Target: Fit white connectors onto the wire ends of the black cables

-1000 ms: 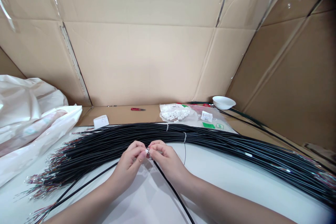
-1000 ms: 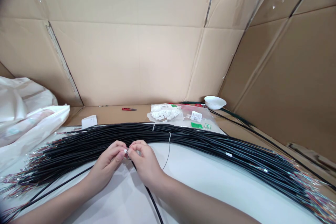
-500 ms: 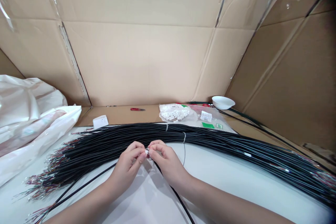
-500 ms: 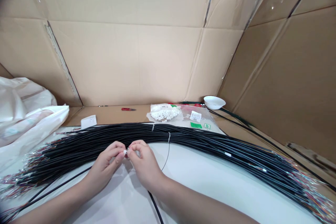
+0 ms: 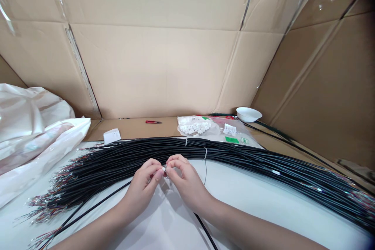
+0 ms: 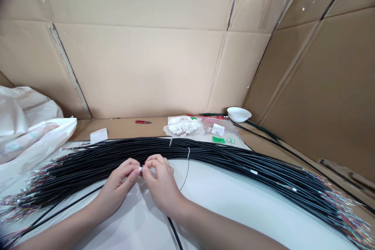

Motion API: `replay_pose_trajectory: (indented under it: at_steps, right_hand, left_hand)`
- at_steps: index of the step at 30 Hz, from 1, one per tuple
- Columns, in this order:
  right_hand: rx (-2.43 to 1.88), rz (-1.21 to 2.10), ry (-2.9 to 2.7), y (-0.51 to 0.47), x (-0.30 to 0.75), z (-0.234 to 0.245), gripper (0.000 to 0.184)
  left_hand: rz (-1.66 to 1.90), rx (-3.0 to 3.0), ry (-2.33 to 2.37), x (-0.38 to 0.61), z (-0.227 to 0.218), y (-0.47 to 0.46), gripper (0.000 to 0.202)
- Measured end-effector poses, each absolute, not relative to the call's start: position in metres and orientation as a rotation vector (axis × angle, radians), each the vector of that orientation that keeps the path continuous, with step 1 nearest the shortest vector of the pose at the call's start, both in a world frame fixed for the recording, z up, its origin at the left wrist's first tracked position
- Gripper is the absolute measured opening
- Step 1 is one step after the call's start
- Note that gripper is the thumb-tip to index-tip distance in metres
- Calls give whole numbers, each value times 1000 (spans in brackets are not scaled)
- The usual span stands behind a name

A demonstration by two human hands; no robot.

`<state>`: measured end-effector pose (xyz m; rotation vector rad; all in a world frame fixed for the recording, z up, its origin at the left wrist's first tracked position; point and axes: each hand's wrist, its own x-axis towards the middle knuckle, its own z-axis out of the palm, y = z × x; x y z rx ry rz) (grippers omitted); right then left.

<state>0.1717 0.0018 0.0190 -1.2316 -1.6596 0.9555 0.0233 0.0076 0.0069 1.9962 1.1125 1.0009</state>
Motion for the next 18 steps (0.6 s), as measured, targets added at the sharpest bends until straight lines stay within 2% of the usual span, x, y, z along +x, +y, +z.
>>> replay_pose_trajectory:
  at_steps: [12, 18]
  right_hand:
    - [-1233, 909, -1709, 5, 177, 25, 10]
    - [-1303, 843, -1767, 2, 175, 34, 13]
  left_hand:
    - [1034, 1969, 1112, 20, 7, 9, 29]
    - [1028, 1960, 1114, 20, 7, 8, 29]
